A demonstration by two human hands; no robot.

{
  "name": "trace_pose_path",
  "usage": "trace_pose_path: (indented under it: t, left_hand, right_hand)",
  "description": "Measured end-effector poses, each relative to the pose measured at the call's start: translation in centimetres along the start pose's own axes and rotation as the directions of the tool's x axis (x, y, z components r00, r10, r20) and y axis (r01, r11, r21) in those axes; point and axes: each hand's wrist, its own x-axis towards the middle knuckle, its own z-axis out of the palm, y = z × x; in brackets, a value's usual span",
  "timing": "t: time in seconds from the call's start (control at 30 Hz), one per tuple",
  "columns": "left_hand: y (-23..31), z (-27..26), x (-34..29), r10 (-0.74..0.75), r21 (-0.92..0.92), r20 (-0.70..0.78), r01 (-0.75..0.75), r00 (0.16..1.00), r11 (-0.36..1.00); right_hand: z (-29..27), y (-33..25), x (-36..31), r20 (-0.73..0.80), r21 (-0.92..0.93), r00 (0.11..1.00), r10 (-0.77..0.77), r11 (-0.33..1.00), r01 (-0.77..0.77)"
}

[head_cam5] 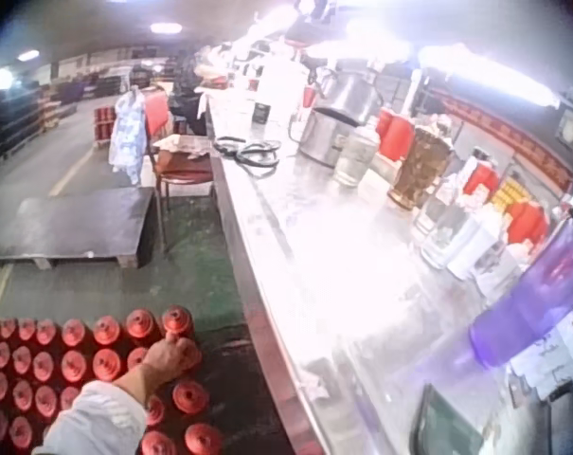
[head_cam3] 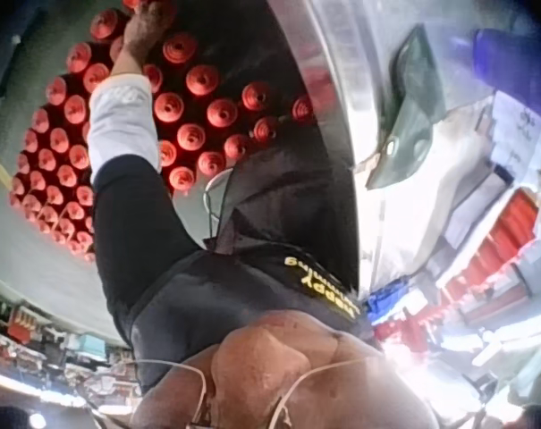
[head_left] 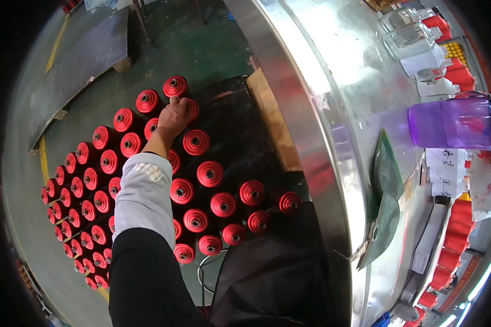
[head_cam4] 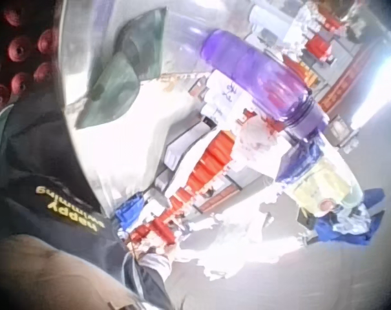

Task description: The person wipes a red bottle with a cloth, peels a label from a sheet, and presses it onto the bottle. They smooth the label with a scraper and a cloth before placing the bottle on a tray and repeating the process.

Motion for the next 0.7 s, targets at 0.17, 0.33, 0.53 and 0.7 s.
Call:
trace_pose_path:
  t: [0.17,0.33,0.53,0.7]
  left_hand:
    - [-0.5,0.3,0.3,-0.014,0.024,0.011,0.014,1.0,1.0]
    - [-1.0,0.9,-0.9,-0.018,-0.002,-0.052,0.018,0.998,1.0]
    - [4.2,-0.5,-3.6,0.1,0.084,-0.166,-0.087,0.981,0.993]
    - [4.7,-0.6,-9.0,0.135,0.046,0.153,-0.143,0.979,0.989]
  right_hand:
    - [-0.6,1.2,0.0,-0.007,0.008,1.0,0.006,1.0,-0.006]
    - [-0.9,2.1,0.1,0.002,0.011,1.0,0.028,1.0,-0.029]
    - [-3.5,4.5,-0.3,-0.026,-0.018,0.998,0.065,0.998,-0.066]
    - [-3.1,5.6,-0.8,0.005,-0.017,0.997,0.08,0.997,-0.08]
